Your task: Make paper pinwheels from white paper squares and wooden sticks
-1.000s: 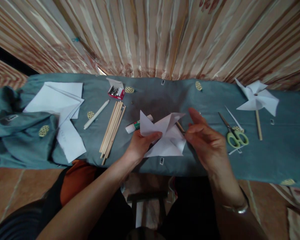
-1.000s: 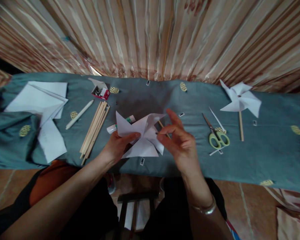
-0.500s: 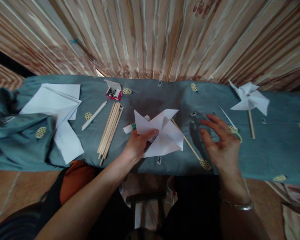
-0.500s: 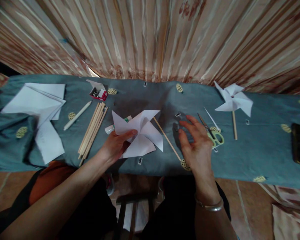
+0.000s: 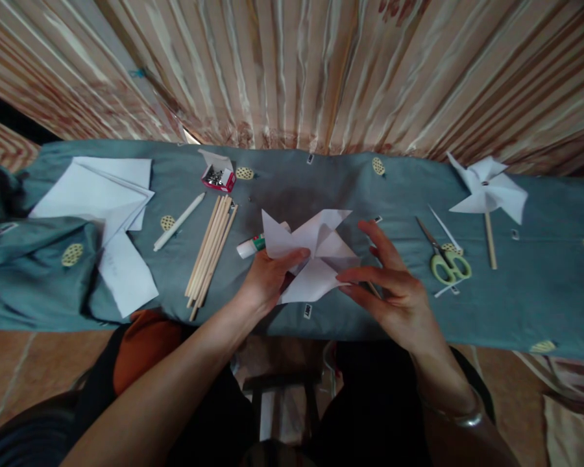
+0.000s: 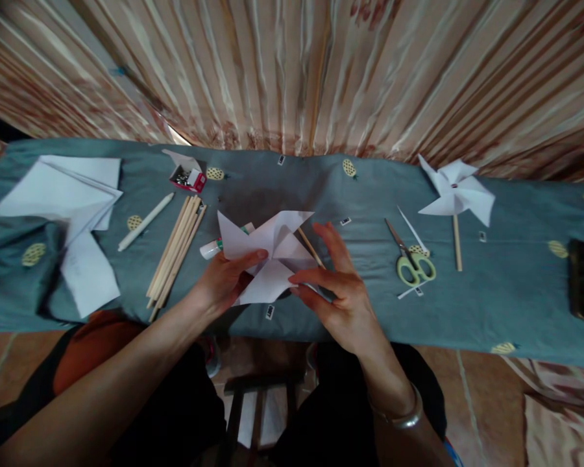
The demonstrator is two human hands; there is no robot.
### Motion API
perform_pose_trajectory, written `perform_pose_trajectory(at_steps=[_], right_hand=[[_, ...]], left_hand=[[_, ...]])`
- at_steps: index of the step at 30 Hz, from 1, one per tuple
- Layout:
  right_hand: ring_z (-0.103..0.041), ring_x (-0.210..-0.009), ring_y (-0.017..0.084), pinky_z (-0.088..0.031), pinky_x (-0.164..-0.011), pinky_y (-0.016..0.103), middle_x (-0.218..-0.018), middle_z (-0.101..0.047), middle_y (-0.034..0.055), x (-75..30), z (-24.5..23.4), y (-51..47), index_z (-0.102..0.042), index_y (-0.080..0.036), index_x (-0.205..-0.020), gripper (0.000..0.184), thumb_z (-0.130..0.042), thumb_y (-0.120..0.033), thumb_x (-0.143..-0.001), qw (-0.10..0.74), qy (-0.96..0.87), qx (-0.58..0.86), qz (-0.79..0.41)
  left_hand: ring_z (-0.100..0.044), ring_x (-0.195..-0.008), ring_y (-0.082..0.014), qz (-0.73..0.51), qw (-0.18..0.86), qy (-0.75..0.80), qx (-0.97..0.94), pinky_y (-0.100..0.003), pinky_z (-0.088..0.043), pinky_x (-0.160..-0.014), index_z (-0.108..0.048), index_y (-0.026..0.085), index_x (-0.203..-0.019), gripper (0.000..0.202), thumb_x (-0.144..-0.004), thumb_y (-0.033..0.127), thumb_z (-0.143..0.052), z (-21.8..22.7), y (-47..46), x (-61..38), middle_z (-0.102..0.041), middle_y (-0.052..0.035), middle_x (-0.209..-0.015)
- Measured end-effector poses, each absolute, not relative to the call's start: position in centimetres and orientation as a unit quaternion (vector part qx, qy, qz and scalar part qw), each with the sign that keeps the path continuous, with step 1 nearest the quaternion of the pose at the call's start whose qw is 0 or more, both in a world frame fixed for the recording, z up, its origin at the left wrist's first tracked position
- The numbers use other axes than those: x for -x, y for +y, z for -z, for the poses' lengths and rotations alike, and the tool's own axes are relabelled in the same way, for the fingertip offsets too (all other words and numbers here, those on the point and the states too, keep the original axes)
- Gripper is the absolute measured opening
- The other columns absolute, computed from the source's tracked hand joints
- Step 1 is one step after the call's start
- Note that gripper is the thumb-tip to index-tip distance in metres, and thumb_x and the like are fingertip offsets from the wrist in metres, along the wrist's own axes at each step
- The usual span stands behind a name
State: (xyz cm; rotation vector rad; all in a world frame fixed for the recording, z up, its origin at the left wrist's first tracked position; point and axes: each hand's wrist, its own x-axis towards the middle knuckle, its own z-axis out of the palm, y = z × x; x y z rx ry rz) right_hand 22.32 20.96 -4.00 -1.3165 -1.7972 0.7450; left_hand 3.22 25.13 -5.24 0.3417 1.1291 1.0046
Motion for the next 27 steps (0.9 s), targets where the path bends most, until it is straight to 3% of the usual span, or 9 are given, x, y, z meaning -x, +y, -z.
perform_pose_trajectory(at_steps=[9,21,27], right_hand=[[-0.026,-0.149,0.031,-0.026,-0.120,0.063,-0.155,-0.041,-0.0080,-19.6,4.2,21.4,-0.075,-0.031,-0.091,0.013,-0.065,-0.023,-0.087,0.410,-0.721,0.529,-0.177],[-0.025,-0.149,0.034,-0.029,-0.119,0.060,-0.157,-0.037,-0.0062,-18.8,4.5,21.7,-0.070,-0.028,-0.088,0.011,-0.064,-0.018,-0.087,0.384,-0.752,0.529,-0.081],[-0.027,-0.148,0.035,-0.032,-0.117,0.059,-0.154,-0.042,-0.0049,-18.7,4.4,21.7,-0.068,-0.028,-0.085,0.009,-0.065,-0.019,-0.087,0.374,-0.745,0.546,-0.088]], left_hand=[[-0.059,-0.059,-0.0118,-0.454,0.691,0.520,-0.216,-0.026,-0.048,-0.061,-0.069,0.014,-0.067,0.013,-0.061,0.019,-0.079,5.6,24.6,-3.6,-0.068,-0.0003,-0.066],[-0.057,-0.058,-0.0115,-0.461,0.690,0.513,-0.220,-0.026,-0.045,-0.060,-0.069,0.013,-0.067,0.016,-0.061,0.021,-0.081,5.7,24.4,-3.7,-0.066,-0.0001,-0.064],[-0.058,-0.059,-0.0117,-0.465,0.690,0.510,-0.217,-0.026,-0.046,-0.061,-0.070,0.013,-0.067,0.017,-0.058,0.021,-0.082,5.7,24.3,-3.7,-0.068,-0.0005,-0.065]])
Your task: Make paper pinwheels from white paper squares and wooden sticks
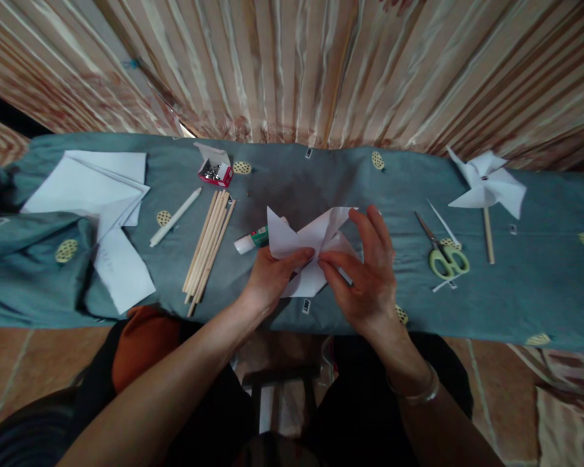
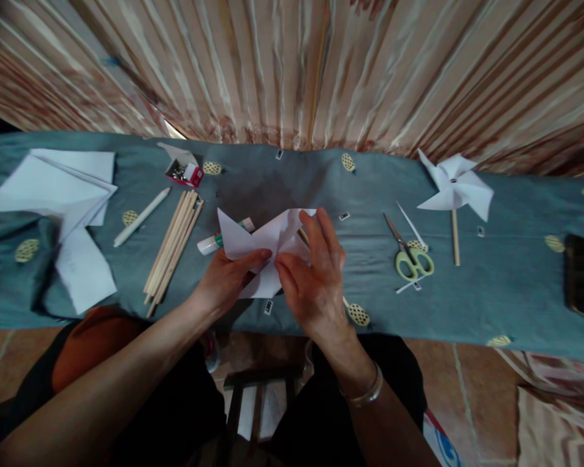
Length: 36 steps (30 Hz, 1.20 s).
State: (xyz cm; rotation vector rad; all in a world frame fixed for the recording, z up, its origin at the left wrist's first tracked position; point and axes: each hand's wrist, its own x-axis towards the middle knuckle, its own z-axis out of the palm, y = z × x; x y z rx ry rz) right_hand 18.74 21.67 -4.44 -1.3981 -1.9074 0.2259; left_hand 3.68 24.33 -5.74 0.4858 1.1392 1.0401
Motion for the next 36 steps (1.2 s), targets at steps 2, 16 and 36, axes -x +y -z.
perform_pose_trajectory(at_steps=[2,16,36], right_hand=[[-0.029,-0.147,0.034,-0.034,-0.116,0.059,-0.154,-0.042,-0.0039,-18.7,4.7,21.7,-0.068,-0.027,-0.085,0.010,-0.064,-0.018,-0.087,0.378,-0.749,0.540,-0.071],[-0.034,-0.145,0.035,-0.038,-0.113,0.059,-0.152,-0.043,0.0009,-18.9,5.8,22.1,-0.066,-0.024,-0.087,0.006,-0.064,-0.018,-0.088,0.387,-0.759,0.523,-0.005],[-0.033,-0.145,0.035,-0.035,-0.114,0.060,-0.151,-0.043,0.0003,-19.0,5.6,22.1,-0.065,-0.024,-0.087,0.007,-0.064,-0.017,-0.087,0.383,-0.762,0.522,-0.016]], left_hand=[[-0.058,-0.060,-0.0118,-0.469,0.690,0.506,-0.217,-0.026,-0.046,-0.061,-0.070,0.013,-0.067,0.019,-0.057,0.022,-0.083,5.8,24.3,-3.7,-0.068,-0.0007,-0.065],[-0.059,-0.059,-0.0126,-0.454,0.689,0.515,-0.232,-0.027,-0.048,-0.061,-0.071,0.012,-0.070,0.021,-0.058,0.025,-0.083,5.8,24.2,-3.7,-0.069,-0.0017,-0.067],[-0.061,-0.059,-0.0133,-0.455,0.694,0.511,-0.226,-0.027,-0.050,-0.061,-0.071,0.013,-0.068,0.023,-0.053,0.022,-0.085,6.1,24.3,-3.6,-0.070,-0.0015,-0.066]])
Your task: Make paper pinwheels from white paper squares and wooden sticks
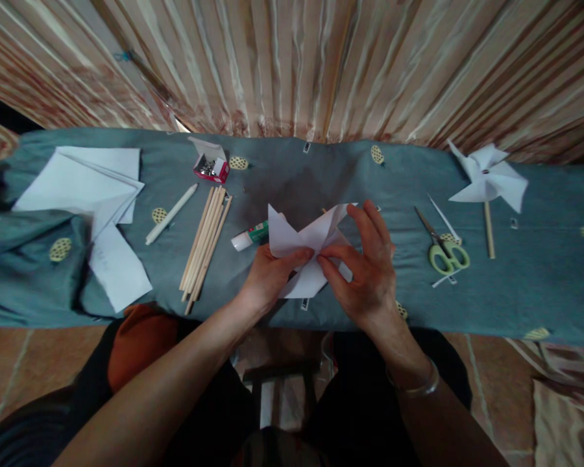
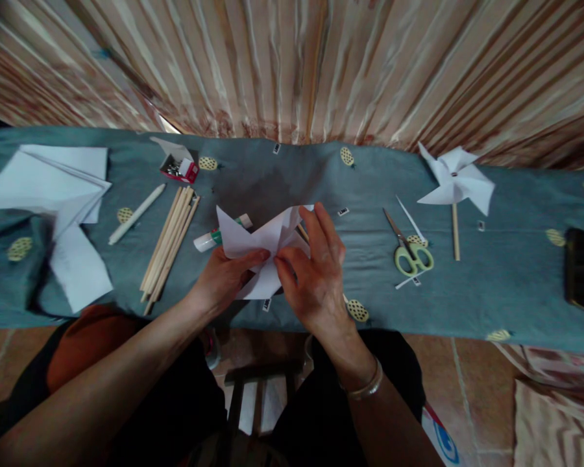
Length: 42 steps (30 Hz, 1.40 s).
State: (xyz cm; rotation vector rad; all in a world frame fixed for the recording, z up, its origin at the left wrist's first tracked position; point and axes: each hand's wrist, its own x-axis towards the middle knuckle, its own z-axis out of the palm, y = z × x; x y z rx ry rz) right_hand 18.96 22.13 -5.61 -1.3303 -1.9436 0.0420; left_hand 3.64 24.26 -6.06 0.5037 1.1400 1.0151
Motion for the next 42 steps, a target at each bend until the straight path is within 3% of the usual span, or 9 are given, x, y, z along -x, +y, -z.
perform_pose_trajectory(at_steps=[5,10,16,20,25,31,35,39,42], right_hand=[[-0.034,-0.145,0.035,-0.037,-0.114,0.056,-0.152,-0.042,-0.0008,-19.0,5.8,22.1,-0.065,-0.024,-0.088,0.007,-0.065,-0.017,-0.086,0.381,-0.762,0.524,0.001],[-0.037,-0.143,0.035,-0.039,-0.112,0.057,-0.152,-0.043,-0.0030,-18.8,6.1,22.2,-0.064,-0.025,-0.087,0.005,-0.065,-0.020,-0.087,0.382,-0.758,0.528,0.018],[-0.037,-0.143,0.034,-0.039,-0.111,0.059,-0.150,-0.045,-0.0003,-18.2,5.8,22.1,-0.065,-0.024,-0.088,0.007,-0.066,-0.018,-0.086,0.394,-0.758,0.520,0.015],[-0.037,-0.144,0.031,-0.037,-0.114,0.058,-0.147,-0.050,0.0003,-18.9,4.6,21.9,-0.069,-0.028,-0.095,0.010,-0.065,-0.022,-0.088,0.424,-0.728,0.535,-0.060],[-0.056,-0.129,0.026,-0.043,-0.110,0.053,-0.136,-0.061,0.0065,-21.7,4.3,22.4,-0.071,-0.026,-0.102,0.016,-0.064,-0.029,-0.088,0.501,-0.587,0.605,-0.197],[-0.070,-0.099,0.022,-0.056,-0.088,0.040,-0.102,-0.077,0.0059,-22.7,4.8,22.9,-0.075,-0.023,-0.096,0.019,-0.071,-0.033,-0.081,0.542,-0.468,0.607,-0.344],[-0.071,-0.086,0.020,-0.057,-0.073,0.034,-0.095,-0.077,0.0052,-22.4,4.8,22.8,-0.075,-0.023,-0.095,0.020,-0.068,-0.036,-0.082,0.526,-0.465,0.596,-0.390],[-0.071,-0.082,0.021,-0.057,-0.071,0.034,-0.093,-0.077,0.0061,-23.2,5.2,23.1,-0.075,-0.022,-0.094,0.021,-0.065,-0.037,-0.083,0.500,-0.495,0.622,-0.345],[-0.071,-0.083,0.023,-0.056,-0.079,0.040,-0.097,-0.077,0.0084,-24.9,5.7,23.7,-0.075,-0.020,-0.097,0.024,-0.059,-0.035,-0.085,0.450,-0.533,0.682,-0.217]], left_hand=[[-0.065,-0.064,-0.0152,-0.458,0.701,0.496,-0.230,-0.029,-0.053,-0.066,-0.073,0.013,-0.071,0.026,-0.049,0.018,-0.087,6.1,24.2,-3.7,-0.074,-0.0032,-0.072],[-0.064,-0.061,-0.0139,-0.475,0.672,0.507,-0.257,-0.028,-0.051,-0.063,-0.072,0.014,-0.070,0.022,-0.054,0.021,-0.086,6.2,24.2,-3.7,-0.073,-0.0020,-0.070],[-0.062,-0.062,-0.0134,-0.479,0.661,0.518,-0.256,-0.027,-0.050,-0.064,-0.071,0.013,-0.070,0.024,-0.054,0.022,-0.086,6.1,24.2,-3.7,-0.072,-0.0018,-0.070],[-0.064,-0.064,-0.0135,-0.488,0.667,0.521,-0.215,-0.027,-0.052,-0.068,-0.071,0.014,-0.070,0.026,-0.050,0.018,-0.086,5.9,24.6,-3.6,-0.073,-0.0020,-0.071],[-0.062,-0.058,-0.0125,-0.487,0.663,0.541,-0.175,-0.024,-0.050,-0.058,-0.069,0.012,-0.067,0.029,-0.044,0.017,-0.087,5.4,25.1,-3.0,-0.070,-0.0012,-0.065],[-0.062,-0.058,-0.0127,-0.497,0.666,0.529,-0.172,-0.024,-0.051,-0.056,-0.069,0.012,-0.067,0.031,-0.042,0.015,-0.087,4.4,25.2,-2.8,-0.070,-0.0016,-0.065],[-0.058,-0.052,-0.0117,-0.484,0.652,0.549,-0.198,-0.023,-0.046,-0.051,-0.068,0.011,-0.063,0.028,-0.043,0.018,-0.087,4.3,25.1,-2.6,-0.068,-0.0014,-0.060],[-0.063,-0.059,-0.0143,-0.485,0.623,0.556,-0.259,-0.026,-0.051,-0.059,-0.071,0.012,-0.067,0.028,-0.046,0.021,-0.087,4.8,25.1,-2.0,-0.071,-0.0032,-0.066],[-0.063,-0.059,-0.0151,-0.482,0.581,0.579,-0.307,-0.027,-0.051,-0.060,-0.072,0.012,-0.067,0.027,-0.047,0.023,-0.087,4.8,25.4,-1.5,-0.072,-0.0038,-0.067]])
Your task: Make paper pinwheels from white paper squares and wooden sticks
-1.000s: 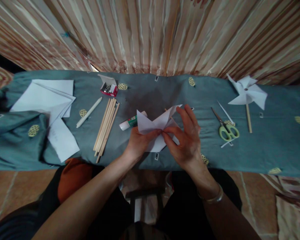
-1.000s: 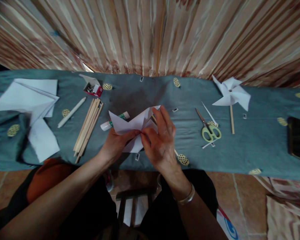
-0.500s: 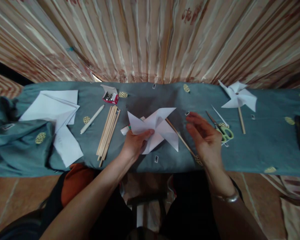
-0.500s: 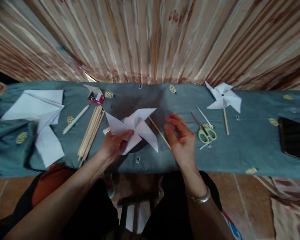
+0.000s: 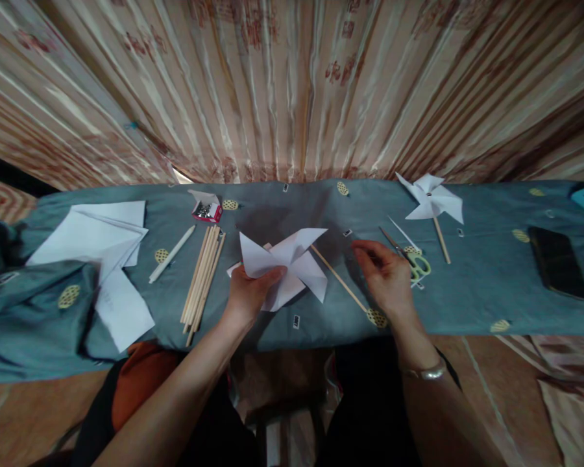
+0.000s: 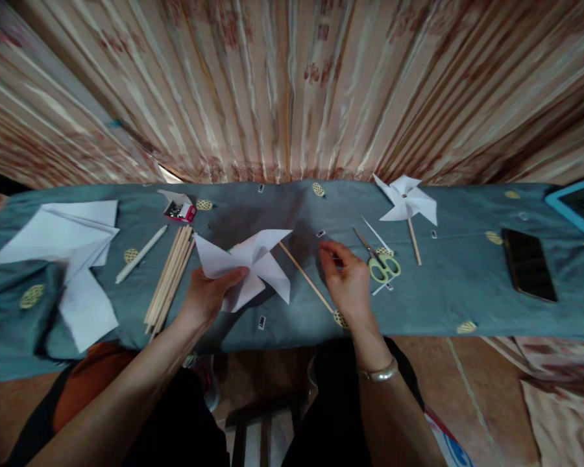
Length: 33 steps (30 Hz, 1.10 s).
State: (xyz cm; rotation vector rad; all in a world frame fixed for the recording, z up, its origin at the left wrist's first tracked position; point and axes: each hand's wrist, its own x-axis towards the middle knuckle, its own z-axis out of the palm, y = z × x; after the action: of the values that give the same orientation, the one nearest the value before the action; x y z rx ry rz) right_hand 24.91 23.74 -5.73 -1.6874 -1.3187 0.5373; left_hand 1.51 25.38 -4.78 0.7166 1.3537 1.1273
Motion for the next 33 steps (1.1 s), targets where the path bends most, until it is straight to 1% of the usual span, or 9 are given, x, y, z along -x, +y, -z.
perform_pose_trajectory(at_steps=[2,4,7,12,21,26,29,31,33], right_hand=[[-0.072,-0.086,0.026,-0.055,-0.084,0.044,-0.099,-0.077,0.0103,-26.2,6.0,24.5,-0.075,-0.020,-0.096,0.026,-0.055,-0.032,-0.086,0.409,-0.557,0.712,-0.125],[-0.072,-0.090,0.029,-0.054,-0.088,0.046,-0.099,-0.077,0.0119,-27.3,6.3,25.5,-0.076,-0.019,-0.096,0.027,-0.053,-0.030,-0.086,0.375,-0.571,0.727,-0.073],[-0.070,-0.097,0.031,-0.053,-0.092,0.048,-0.102,-0.076,0.0140,-27.7,6.8,27.1,-0.075,-0.017,-0.098,0.030,-0.050,-0.025,-0.086,0.354,-0.589,0.724,-0.052],[-0.067,-0.107,0.027,-0.049,-0.100,0.045,-0.107,-0.075,0.0122,-26.8,7.5,29.0,-0.074,-0.018,-0.101,0.029,-0.051,-0.019,-0.084,0.350,-0.634,0.689,-0.030],[-0.072,-0.092,0.029,-0.054,-0.087,0.042,-0.101,-0.078,0.0093,-27.0,6.8,28.5,-0.077,-0.020,-0.097,0.029,-0.052,-0.028,-0.085,0.348,-0.605,0.711,-0.083],[-0.073,-0.080,0.028,-0.055,-0.077,0.039,-0.088,-0.079,0.0044,-29.7,6.8,27.5,-0.079,-0.024,-0.088,0.022,-0.059,-0.031,-0.080,0.315,-0.576,0.749,-0.092],[-0.073,-0.074,0.027,-0.055,-0.072,0.039,-0.081,-0.079,0.0033,-30.6,6.9,26.3,-0.079,-0.024,-0.083,0.018,-0.063,-0.029,-0.077,0.301,-0.588,0.736,-0.148],[-0.073,-0.074,0.025,-0.055,-0.071,0.038,-0.081,-0.078,0.0036,-30.1,6.9,25.6,-0.078,-0.023,-0.084,0.017,-0.064,-0.029,-0.078,0.297,-0.614,0.704,-0.198],[-0.072,-0.073,0.024,-0.055,-0.070,0.037,-0.082,-0.078,0.0043,-29.0,6.8,25.1,-0.077,-0.022,-0.085,0.017,-0.064,-0.032,-0.080,0.289,-0.629,0.691,-0.208]], left_hand=[[-0.066,-0.063,-0.0168,-0.484,0.558,0.588,-0.329,-0.027,-0.053,-0.062,-0.073,0.013,-0.069,0.026,-0.048,0.022,-0.086,4.5,25.6,-1.2,-0.074,-0.0047,-0.069],[-0.069,-0.069,-0.0196,-0.487,0.544,0.591,-0.343,-0.029,-0.055,-0.066,-0.073,0.014,-0.070,0.027,-0.048,0.021,-0.086,4.1,25.8,-0.9,-0.075,-0.0056,-0.072],[-0.070,-0.072,-0.0221,-0.488,0.536,0.593,-0.349,-0.031,-0.056,-0.068,-0.072,0.015,-0.070,0.027,-0.048,0.022,-0.086,3.8,25.7,-0.9,-0.075,-0.0059,-0.071],[-0.068,-0.065,-0.0197,-0.498,0.564,0.588,-0.297,-0.030,-0.055,-0.065,-0.071,0.013,-0.068,0.028,-0.047,0.025,-0.086,3.7,25.5,-1.0,-0.075,-0.0063,-0.070],[-0.068,-0.069,-0.0186,-0.549,0.534,0.574,-0.288,-0.028,-0.055,-0.068,-0.073,0.016,-0.073,0.029,-0.048,0.022,-0.087,2.9,26.4,1.7,-0.075,-0.0024,-0.074],[-0.067,-0.074,-0.0178,-0.593,0.498,0.572,-0.271,-0.027,-0.056,-0.072,-0.072,0.020,-0.076,0.031,-0.048,0.021,-0.086,1.4,26.7,3.2,-0.076,0.0001,-0.080],[-0.068,-0.077,-0.0173,-0.597,0.500,0.564,-0.275,-0.027,-0.055,-0.077,-0.072,0.021,-0.077,0.032,-0.049,0.020,-0.088,1.4,26.7,3.8,-0.076,0.0021,-0.081],[-0.067,-0.074,-0.0158,-0.586,0.511,0.565,-0.277,-0.026,-0.055,-0.074,-0.073,0.021,-0.078,0.033,-0.049,0.019,-0.089,1.9,26.4,3.9,-0.076,0.0034,-0.078],[-0.065,-0.068,-0.0140,-0.571,0.519,0.572,-0.280,-0.024,-0.053,-0.068,-0.073,0.019,-0.076,0.032,-0.049,0.020,-0.090,2.7,26.1,3.9,-0.075,0.0031,-0.074]])
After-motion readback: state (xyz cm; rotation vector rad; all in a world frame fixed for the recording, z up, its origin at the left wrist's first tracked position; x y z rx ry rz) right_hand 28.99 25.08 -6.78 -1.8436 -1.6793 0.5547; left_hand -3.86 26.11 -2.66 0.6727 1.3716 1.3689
